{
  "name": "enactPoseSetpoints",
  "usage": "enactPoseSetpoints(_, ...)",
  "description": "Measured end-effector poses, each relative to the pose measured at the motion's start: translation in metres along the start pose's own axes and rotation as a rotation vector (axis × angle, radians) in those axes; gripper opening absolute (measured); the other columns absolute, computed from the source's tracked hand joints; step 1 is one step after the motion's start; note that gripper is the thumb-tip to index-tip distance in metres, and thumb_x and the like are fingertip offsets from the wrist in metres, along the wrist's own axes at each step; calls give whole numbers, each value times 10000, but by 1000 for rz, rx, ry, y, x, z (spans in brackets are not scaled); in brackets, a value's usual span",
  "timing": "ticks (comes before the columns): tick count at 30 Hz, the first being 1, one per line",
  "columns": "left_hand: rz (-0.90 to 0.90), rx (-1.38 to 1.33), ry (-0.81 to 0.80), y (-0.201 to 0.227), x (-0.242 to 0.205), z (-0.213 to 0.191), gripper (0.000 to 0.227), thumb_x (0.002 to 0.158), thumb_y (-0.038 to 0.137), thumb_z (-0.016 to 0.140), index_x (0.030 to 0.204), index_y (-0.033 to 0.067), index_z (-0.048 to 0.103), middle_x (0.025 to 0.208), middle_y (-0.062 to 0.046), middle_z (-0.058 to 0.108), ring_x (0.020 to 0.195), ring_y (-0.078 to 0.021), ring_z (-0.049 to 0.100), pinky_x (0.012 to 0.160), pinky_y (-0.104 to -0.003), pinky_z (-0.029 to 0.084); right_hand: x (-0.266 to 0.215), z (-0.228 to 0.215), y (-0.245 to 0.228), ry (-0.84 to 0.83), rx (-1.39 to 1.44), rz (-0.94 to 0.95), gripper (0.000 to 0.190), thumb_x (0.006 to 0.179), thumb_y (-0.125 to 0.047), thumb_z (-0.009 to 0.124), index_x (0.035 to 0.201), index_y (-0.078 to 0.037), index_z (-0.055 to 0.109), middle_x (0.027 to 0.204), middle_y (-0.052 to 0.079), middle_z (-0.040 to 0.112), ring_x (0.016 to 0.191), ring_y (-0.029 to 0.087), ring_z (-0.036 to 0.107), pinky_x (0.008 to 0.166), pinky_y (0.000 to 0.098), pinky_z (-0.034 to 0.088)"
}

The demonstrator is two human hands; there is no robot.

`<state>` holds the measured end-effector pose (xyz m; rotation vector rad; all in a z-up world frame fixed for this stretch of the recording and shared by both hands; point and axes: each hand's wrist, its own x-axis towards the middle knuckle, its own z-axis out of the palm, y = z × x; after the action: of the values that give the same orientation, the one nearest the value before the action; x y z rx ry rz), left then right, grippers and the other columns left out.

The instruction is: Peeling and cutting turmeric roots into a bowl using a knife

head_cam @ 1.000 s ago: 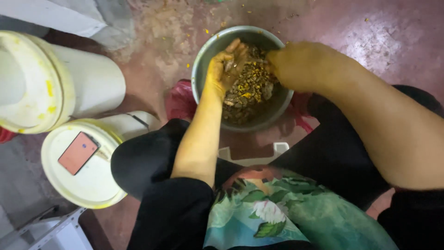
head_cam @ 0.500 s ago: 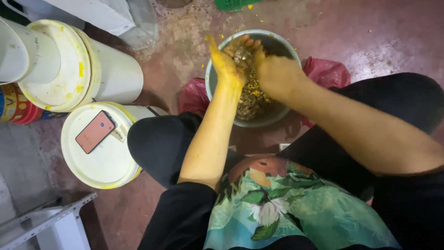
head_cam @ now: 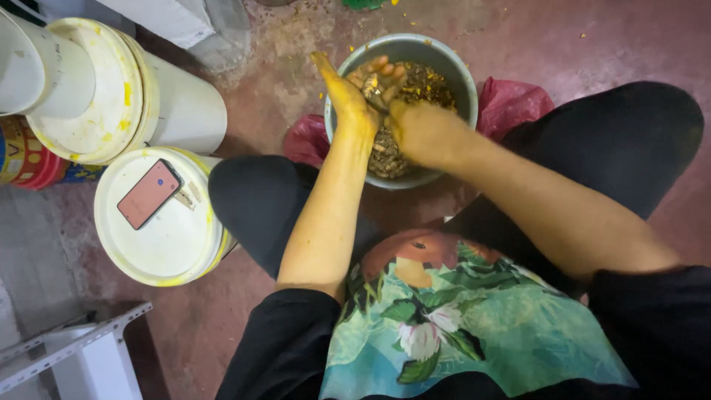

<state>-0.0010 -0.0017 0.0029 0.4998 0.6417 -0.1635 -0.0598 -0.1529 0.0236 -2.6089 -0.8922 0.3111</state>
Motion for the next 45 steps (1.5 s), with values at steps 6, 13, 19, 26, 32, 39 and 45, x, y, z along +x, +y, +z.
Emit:
enactPoseSetpoints(6, 32, 175, -7, 4, -26, 13, 1151, 670, 983, 303, 840, -79, 714, 688, -222, 678, 723, -406, 740, 637, -408, 521, -15, -43, -50, -87, 151, 382, 374, 1035, -174, 342, 1377, -35, 408, 964, 302, 702, 853, 531, 691, 719, 672, 531)
enactPoseSetpoints(13, 14, 149, 37, 1, -19, 0, 1148, 796, 945, 247, 944, -84, 736, 921, -205, 735, 838, -373, 747, 726, -420, 503, -6, -42, -33, 18, 196, 412, 605, 1044, -297, 404, 1603, -79, 328, 1063, 397, 658, 922, 630, 634, 815, 690, 483)
enactPoseSetpoints(19, -73, -114, 134, 13, -32, -4, 1012, 851, 906, 331, 952, -59, 618, 903, -252, 611, 902, -435, 685, 919, -705, 562, -25, -11, -51, -33, 217, 228, 332, 1073, -313, 398, 1154, -22, 536, 922, 349, 687, 838, 604, 653, 733, 715, 470)
enactPoseSetpoints(26, -48, -171, 78, 7, -28, -3, 745, 943, 797, 393, 943, 56, 472, 915, -236, 642, 955, -540, 702, 983, -644, 528, -19, -23, -41, 100, 292, 294, 428, 1078, -296, 428, 1384, -5, 498, 1019, 358, 685, 889, 608, 640, 773, 699, 477)
enactPoseSetpoints(32, -54, -52, 76, 1, -36, 3, 767, 953, 763, 340, 1208, 43, 416, 967, -277, 683, 981, -557, 692, 1087, -604, 479, -31, -17, -54, 223, 355, 276, 367, 1081, -277, 438, 1345, -22, 451, 914, 412, 657, 793, 659, 608, 701, 738, 449)
enactPoseSetpoints(39, -104, -148, -66, -15, -9, -19, 746, 959, 789, 362, 845, 65, 503, 936, -320, 687, 1039, -578, 675, 875, -729, 558, -29, -23, -42, 48, 268, 345, 395, 1033, -295, 418, 1343, -53, 452, 903, 373, 676, 806, 629, 628, 714, 720, 442)
enactPoseSetpoints(45, -55, -149, -64, 0, -2, -7, 795, 909, 824, 379, 779, 54, 531, 820, -299, 676, 919, -567, 707, 831, -666, 594, -27, -12, -43, -96, 169, 442, 321, 1052, -317, 426, 1193, -37, 494, 960, 330, 697, 848, 602, 665, 726, 711, 500)
